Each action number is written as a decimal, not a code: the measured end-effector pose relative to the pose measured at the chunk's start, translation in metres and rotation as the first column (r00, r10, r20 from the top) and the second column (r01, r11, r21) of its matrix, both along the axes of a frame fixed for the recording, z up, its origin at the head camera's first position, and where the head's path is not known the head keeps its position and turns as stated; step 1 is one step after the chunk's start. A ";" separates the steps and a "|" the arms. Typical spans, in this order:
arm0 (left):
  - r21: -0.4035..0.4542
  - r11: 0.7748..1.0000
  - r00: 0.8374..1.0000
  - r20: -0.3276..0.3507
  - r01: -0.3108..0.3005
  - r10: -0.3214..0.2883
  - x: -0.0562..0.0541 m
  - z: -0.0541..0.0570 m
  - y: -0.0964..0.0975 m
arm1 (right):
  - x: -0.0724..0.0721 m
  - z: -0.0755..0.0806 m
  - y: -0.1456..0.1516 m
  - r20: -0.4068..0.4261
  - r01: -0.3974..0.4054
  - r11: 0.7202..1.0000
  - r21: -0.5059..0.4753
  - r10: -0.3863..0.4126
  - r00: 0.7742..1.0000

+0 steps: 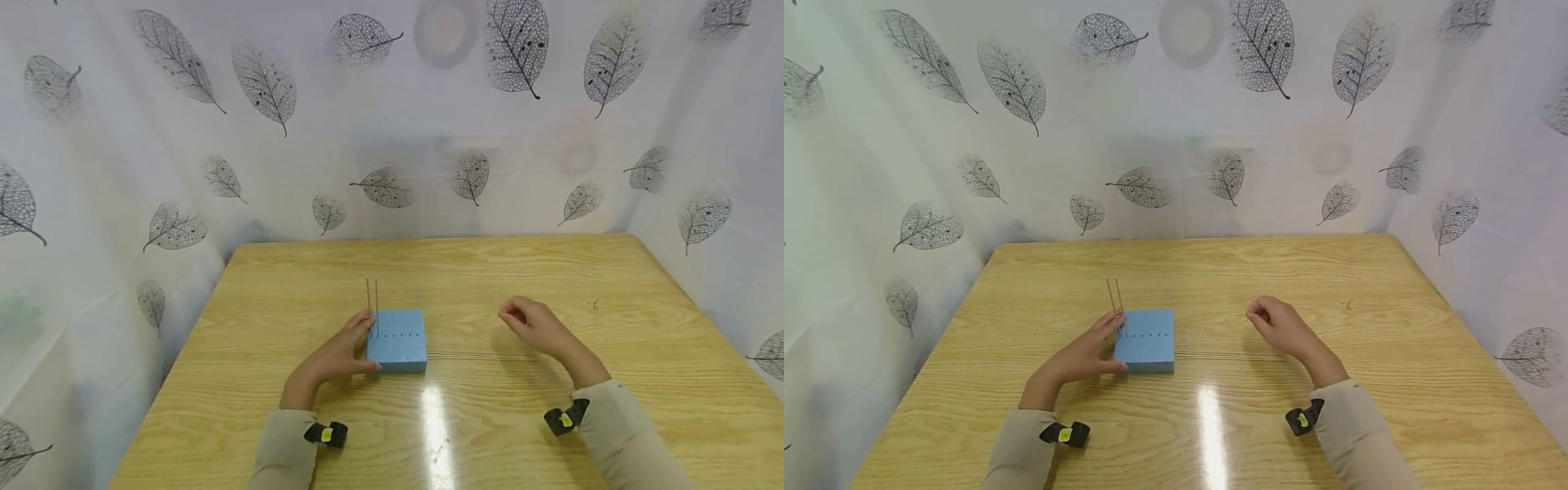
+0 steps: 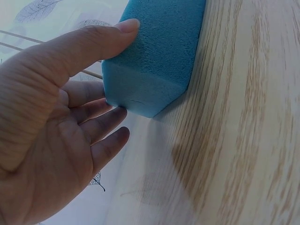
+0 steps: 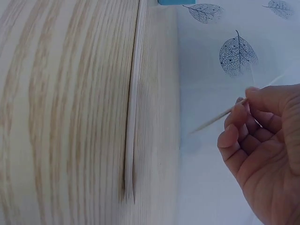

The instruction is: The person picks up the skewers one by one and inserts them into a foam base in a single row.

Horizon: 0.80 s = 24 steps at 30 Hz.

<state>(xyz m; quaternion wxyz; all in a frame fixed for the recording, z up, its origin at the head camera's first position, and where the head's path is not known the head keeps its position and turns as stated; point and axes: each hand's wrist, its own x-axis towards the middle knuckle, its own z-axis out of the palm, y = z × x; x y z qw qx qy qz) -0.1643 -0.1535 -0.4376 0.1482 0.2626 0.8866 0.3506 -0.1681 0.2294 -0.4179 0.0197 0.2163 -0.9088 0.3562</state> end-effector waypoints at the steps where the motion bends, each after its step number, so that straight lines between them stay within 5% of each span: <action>1: -0.001 1.000 1.000 0.001 0.000 0.000 0.000 0.000 0.000 | 0.000 0.000 0.000 0.006 -0.002 1.000 -0.013 0.002 1.000; 9: 0.001 1.000 1.000 0.004 -0.006 0.006 0.000 0.000 -0.001 | 0.000 0.004 -0.008 0.052 -0.021 0.993 -0.116 0.027 0.998; 17: 0.020 1.000 1.000 0.016 -0.002 0.002 0.000 0.001 -0.002 | -0.004 0.008 -0.024 -0.054 -0.060 0.983 -0.175 0.051 0.997; 24: 0.019 1.000 1.000 0.008 0.007 -0.007 -0.001 -0.001 -0.002 | -0.001 0.024 -0.047 -0.066 -0.096 0.971 -0.218 0.084 0.994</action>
